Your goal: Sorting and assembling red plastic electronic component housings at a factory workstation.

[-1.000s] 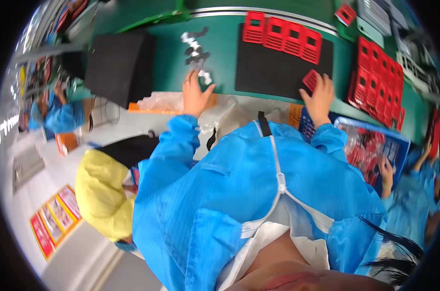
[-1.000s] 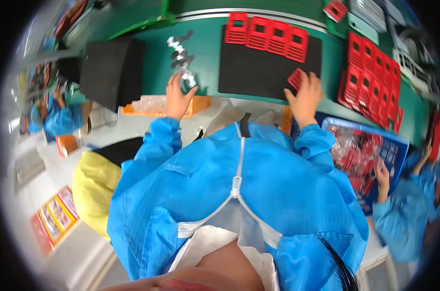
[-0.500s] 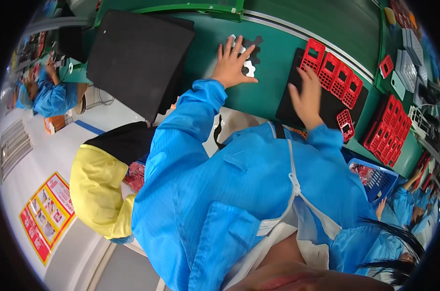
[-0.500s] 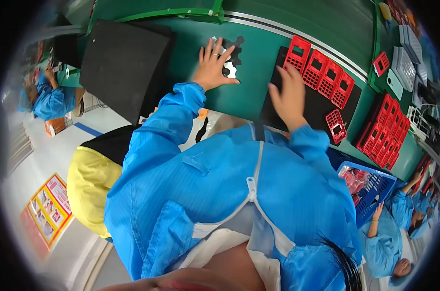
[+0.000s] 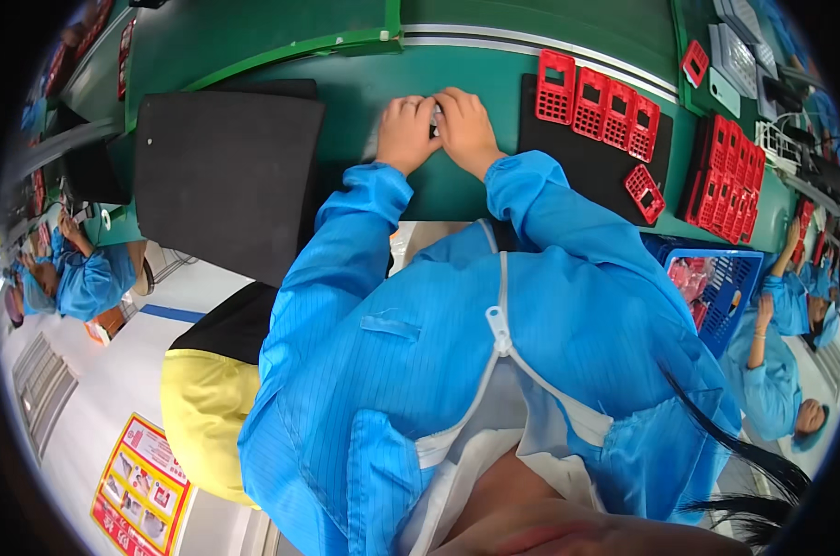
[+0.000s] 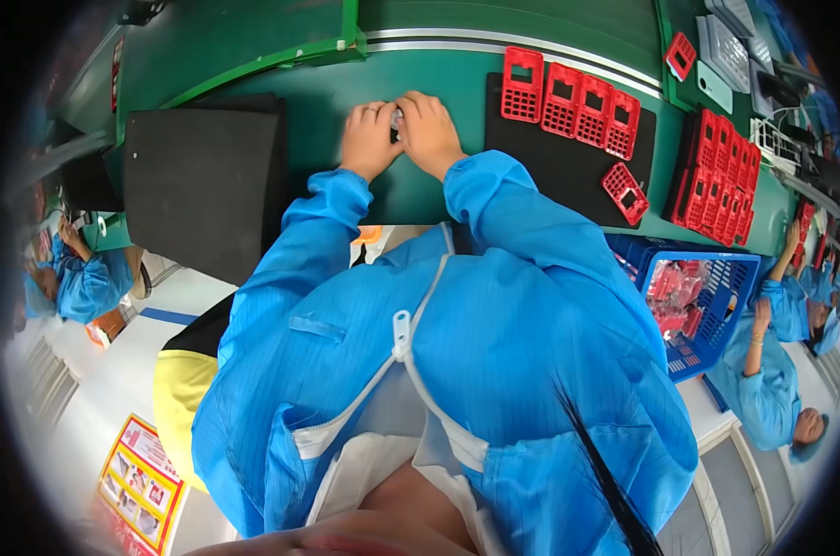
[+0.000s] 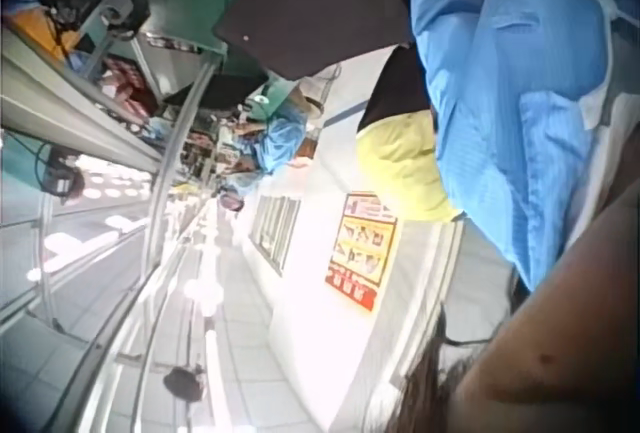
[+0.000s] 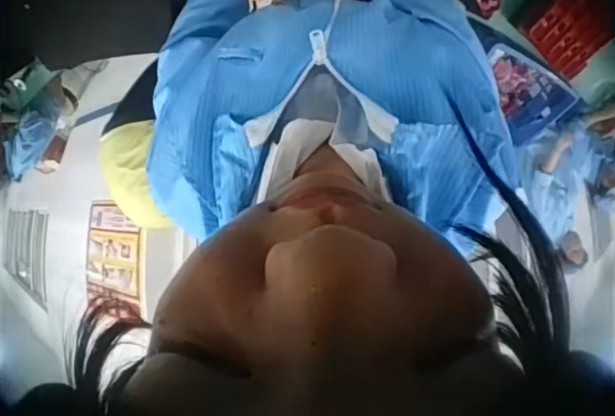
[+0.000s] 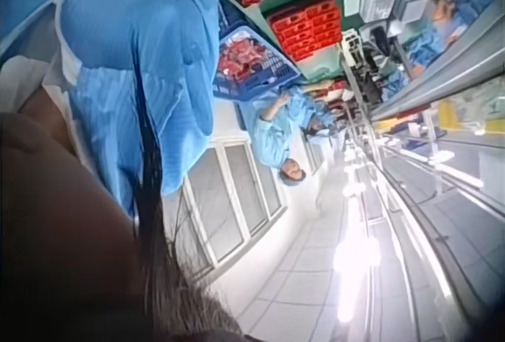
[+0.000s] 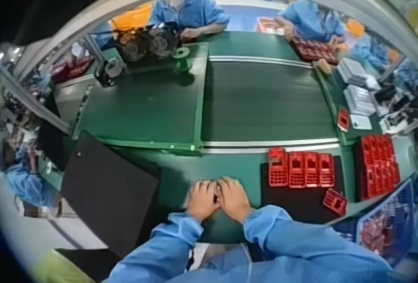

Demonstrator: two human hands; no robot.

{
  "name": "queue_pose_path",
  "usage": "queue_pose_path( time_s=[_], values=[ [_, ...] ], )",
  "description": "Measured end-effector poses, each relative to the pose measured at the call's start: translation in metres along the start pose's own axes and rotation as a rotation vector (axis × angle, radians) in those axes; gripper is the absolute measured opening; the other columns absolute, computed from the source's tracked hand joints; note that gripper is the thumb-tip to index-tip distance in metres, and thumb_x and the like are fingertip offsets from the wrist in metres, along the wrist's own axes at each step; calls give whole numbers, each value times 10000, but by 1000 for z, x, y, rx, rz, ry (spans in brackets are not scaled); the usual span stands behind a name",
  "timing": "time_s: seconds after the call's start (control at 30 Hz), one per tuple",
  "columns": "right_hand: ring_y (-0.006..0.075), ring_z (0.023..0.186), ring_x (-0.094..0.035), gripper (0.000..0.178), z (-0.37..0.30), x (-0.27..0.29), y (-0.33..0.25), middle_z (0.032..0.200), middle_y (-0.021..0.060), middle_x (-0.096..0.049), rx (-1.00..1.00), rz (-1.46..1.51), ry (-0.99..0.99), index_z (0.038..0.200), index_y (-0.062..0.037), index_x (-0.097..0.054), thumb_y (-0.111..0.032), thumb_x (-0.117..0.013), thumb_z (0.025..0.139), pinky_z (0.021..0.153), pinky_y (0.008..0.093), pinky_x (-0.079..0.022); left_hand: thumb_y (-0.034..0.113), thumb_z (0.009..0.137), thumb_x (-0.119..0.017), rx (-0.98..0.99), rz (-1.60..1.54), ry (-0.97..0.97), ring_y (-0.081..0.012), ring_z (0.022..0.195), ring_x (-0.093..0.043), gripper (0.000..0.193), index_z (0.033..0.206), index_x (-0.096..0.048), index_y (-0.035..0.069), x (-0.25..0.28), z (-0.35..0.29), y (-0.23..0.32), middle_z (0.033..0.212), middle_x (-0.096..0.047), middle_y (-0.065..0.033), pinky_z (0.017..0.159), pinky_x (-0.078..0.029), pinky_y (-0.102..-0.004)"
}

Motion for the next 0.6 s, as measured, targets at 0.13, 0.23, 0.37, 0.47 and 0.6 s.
queue_pose_path(
  time_s=[0.13, 0.23, 0.37, 0.47, 0.6],
  values=[
    [322, 1001, -524, 314, -2, 1, 1, 1081, 145, -530, -95, -45, 6, 1125, -46, -549, -180, -573, 841, 858, 431, -438, 331, 696, -702, -27, 12, 10, -298, 927, -547, 423, 1007, -578, 73, -4, 3, 1, 963, -608, -99, 789, -431, -428],
    [325, 950, -539, 247, -2, -1, -4, 981, 137, -542, -60, -21, -62, 1042, -46, -567, -203, -578, 851, 826, 429, -444, 370, 694, -699, -23, -6, 23, -293, 851, -566, 384, 907, -569, 78, -3, -3, -6, 872, -621, -97, 750, -433, -424],
    [320, 903, -548, 192, -2, -3, 5, 893, 132, -549, -13, -26, -217, 924, -41, -580, -221, -590, 859, 795, 426, -450, 385, 677, -736, -30, -63, 109, -310, 752, -590, 401, 843, -555, 67, 6, -6, -5, 767, -627, -119, 693, -450, -433],
    [333, 855, -560, 170, -3, 15, 32, 849, 147, -569, -150, 200, -117, 828, -25, -589, -190, -624, 850, 750, 418, -455, 392, 665, -775, 31, -180, 236, -312, 703, -602, 440, 843, -550, 59, 18, -5, -4, 742, -623, -133, 642, -469, -428],
    [332, 922, -558, 166, -1, 39, 43, 919, 147, -570, -293, 211, -90, 907, -25, -591, -165, -648, 839, 793, 409, -463, 421, 637, -827, 160, -243, 300, -327, 675, -625, 538, 896, -540, 47, 23, -13, -25, 765, -628, -142, 578, -508, -400]
  ],
)
Point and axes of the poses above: each hand's wrist, its own z-axis towards the middle knuckle, its own x-axis out of the back of the hand, y = z × x, the point moved 9 cm from there along z, towards the middle knuckle
